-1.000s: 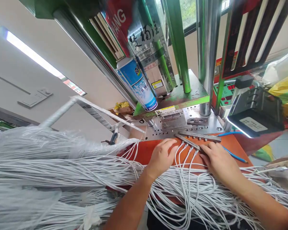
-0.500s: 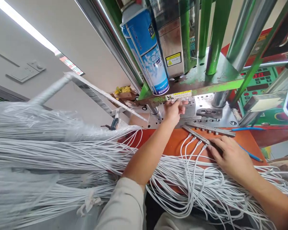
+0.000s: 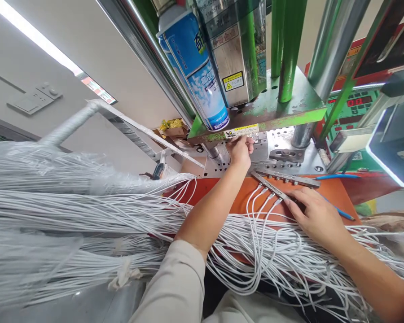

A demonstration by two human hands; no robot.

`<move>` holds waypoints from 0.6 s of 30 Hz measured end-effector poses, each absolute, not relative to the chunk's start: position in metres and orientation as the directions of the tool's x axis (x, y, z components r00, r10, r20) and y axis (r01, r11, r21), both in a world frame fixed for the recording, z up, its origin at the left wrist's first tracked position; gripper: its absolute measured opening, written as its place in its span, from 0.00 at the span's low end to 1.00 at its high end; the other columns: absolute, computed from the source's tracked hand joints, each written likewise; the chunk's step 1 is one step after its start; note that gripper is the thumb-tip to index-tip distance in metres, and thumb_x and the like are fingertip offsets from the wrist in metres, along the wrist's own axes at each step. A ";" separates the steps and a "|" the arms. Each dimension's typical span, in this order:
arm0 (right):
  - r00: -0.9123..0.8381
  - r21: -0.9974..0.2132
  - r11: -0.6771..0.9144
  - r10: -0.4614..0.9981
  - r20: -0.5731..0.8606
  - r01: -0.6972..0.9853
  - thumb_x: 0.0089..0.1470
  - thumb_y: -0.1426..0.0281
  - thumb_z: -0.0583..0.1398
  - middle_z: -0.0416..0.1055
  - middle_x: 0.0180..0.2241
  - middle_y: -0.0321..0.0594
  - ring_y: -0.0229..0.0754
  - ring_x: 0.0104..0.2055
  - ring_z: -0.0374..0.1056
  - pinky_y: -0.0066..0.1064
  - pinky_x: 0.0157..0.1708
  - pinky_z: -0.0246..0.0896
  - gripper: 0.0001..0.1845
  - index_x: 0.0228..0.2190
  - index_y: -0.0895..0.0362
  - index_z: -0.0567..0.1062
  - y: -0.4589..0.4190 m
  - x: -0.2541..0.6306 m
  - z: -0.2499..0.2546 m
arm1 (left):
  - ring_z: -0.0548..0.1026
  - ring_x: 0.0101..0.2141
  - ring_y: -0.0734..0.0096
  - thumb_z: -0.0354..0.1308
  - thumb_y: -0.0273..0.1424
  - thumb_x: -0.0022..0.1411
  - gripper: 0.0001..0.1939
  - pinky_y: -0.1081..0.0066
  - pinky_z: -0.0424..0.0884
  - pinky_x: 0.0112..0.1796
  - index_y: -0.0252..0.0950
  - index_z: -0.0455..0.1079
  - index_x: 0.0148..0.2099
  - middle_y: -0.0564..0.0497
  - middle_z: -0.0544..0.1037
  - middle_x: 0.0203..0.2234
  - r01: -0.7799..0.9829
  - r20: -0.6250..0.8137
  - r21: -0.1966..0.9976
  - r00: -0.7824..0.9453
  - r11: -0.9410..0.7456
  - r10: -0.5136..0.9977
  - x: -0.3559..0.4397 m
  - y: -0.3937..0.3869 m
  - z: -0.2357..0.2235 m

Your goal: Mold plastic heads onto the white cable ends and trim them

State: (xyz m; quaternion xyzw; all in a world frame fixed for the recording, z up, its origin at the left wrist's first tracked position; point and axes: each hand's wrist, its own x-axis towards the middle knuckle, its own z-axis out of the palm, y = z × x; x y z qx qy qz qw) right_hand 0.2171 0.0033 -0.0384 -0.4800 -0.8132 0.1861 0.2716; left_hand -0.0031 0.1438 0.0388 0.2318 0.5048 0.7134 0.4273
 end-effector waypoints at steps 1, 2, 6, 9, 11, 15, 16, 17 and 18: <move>-0.393 -0.572 0.467 0.883 0.258 0.674 0.70 0.56 0.52 0.76 0.41 0.45 0.53 0.46 0.72 0.45 0.46 0.66 0.19 0.44 0.53 0.78 0.003 0.217 -0.038 | 0.61 0.14 0.83 0.62 0.30 0.72 0.11 0.76 0.50 0.19 0.33 0.70 0.35 0.58 0.70 0.17 -0.371 -0.078 0.918 -0.519 -0.142 0.851 -0.004 0.139 0.037; -0.392 -0.581 0.464 0.884 0.255 0.669 0.70 0.56 0.52 0.76 0.40 0.45 0.53 0.46 0.72 0.45 0.46 0.66 0.19 0.44 0.53 0.78 0.003 0.217 -0.037 | 0.62 0.14 0.83 0.62 0.33 0.72 0.11 0.76 0.51 0.19 0.33 0.71 0.36 0.58 0.71 0.17 -0.367 -0.058 0.917 -0.507 -0.155 0.860 -0.005 0.134 0.035; -0.380 -0.629 0.447 0.891 0.248 0.636 0.71 0.57 0.52 0.76 0.42 0.46 0.54 0.47 0.72 0.47 0.48 0.67 0.18 0.43 0.53 0.78 -0.001 0.219 -0.037 | 0.63 0.16 0.83 0.65 0.42 0.70 0.15 0.77 0.55 0.20 0.34 0.72 0.39 0.58 0.72 0.19 -0.348 -0.007 0.923 -0.447 -0.166 0.895 -0.015 0.124 0.029; -0.382 -0.653 0.475 0.877 0.292 0.590 0.71 0.58 0.52 0.76 0.49 0.49 0.55 0.53 0.71 0.50 0.54 0.67 0.19 0.50 0.54 0.76 0.000 0.220 -0.030 | 0.65 0.16 0.82 0.67 0.43 0.69 0.16 0.77 0.57 0.20 0.35 0.72 0.40 0.56 0.75 0.21 -0.311 0.010 0.939 -0.396 -0.144 0.918 -0.022 0.124 0.028; -0.419 -0.601 0.558 0.829 0.371 0.572 0.71 0.57 0.52 0.73 0.57 0.53 0.58 0.59 0.68 0.54 0.60 0.64 0.22 0.57 0.55 0.74 0.011 0.216 -0.017 | 0.66 0.16 0.82 0.68 0.41 0.68 0.15 0.76 0.57 0.20 0.35 0.71 0.42 0.54 0.78 0.24 -0.278 0.027 0.950 -0.370 -0.138 0.929 -0.025 0.121 0.030; -0.489 -0.417 0.639 0.766 0.416 0.646 0.71 0.54 0.50 0.61 0.69 0.63 0.65 0.72 0.53 0.57 0.70 0.51 0.35 0.65 0.67 0.66 0.067 0.177 0.021 | 0.69 0.18 0.81 0.66 0.40 0.68 0.18 0.78 0.59 0.20 0.37 0.70 0.55 0.55 0.80 0.29 -0.099 0.100 0.984 -0.388 -0.149 0.916 -0.029 0.086 0.036; -0.460 -0.403 0.594 0.800 0.384 0.696 0.70 0.52 0.50 0.59 0.70 0.66 0.68 0.74 0.50 0.59 0.70 0.49 0.38 0.66 0.70 0.64 0.085 0.161 0.030 | 0.70 0.19 0.81 0.65 0.41 0.68 0.20 0.78 0.60 0.20 0.37 0.70 0.57 0.55 0.80 0.29 -0.022 0.119 0.990 -0.390 -0.139 0.913 -0.030 0.070 0.037; -0.434 -0.405 0.563 0.822 0.369 0.721 0.70 0.51 0.50 0.60 0.68 0.69 0.72 0.73 0.50 0.62 0.68 0.51 0.40 0.65 0.72 0.65 0.103 0.143 0.037 | 0.70 0.20 0.81 0.64 0.43 0.69 0.20 0.78 0.62 0.21 0.37 0.71 0.56 0.55 0.79 0.29 0.049 0.128 0.992 -0.369 -0.118 0.921 -0.032 0.053 0.038; -0.416 -0.410 0.540 0.836 0.356 0.735 0.70 0.49 0.50 0.64 0.65 0.72 0.74 0.71 0.54 0.65 0.66 0.53 0.40 0.63 0.73 0.67 0.121 0.125 0.043 | 0.71 0.21 0.79 0.64 0.44 0.68 0.20 0.78 0.63 0.21 0.36 0.73 0.53 0.53 0.79 0.29 0.081 0.125 0.991 -0.341 -0.103 0.932 -0.034 0.034 0.038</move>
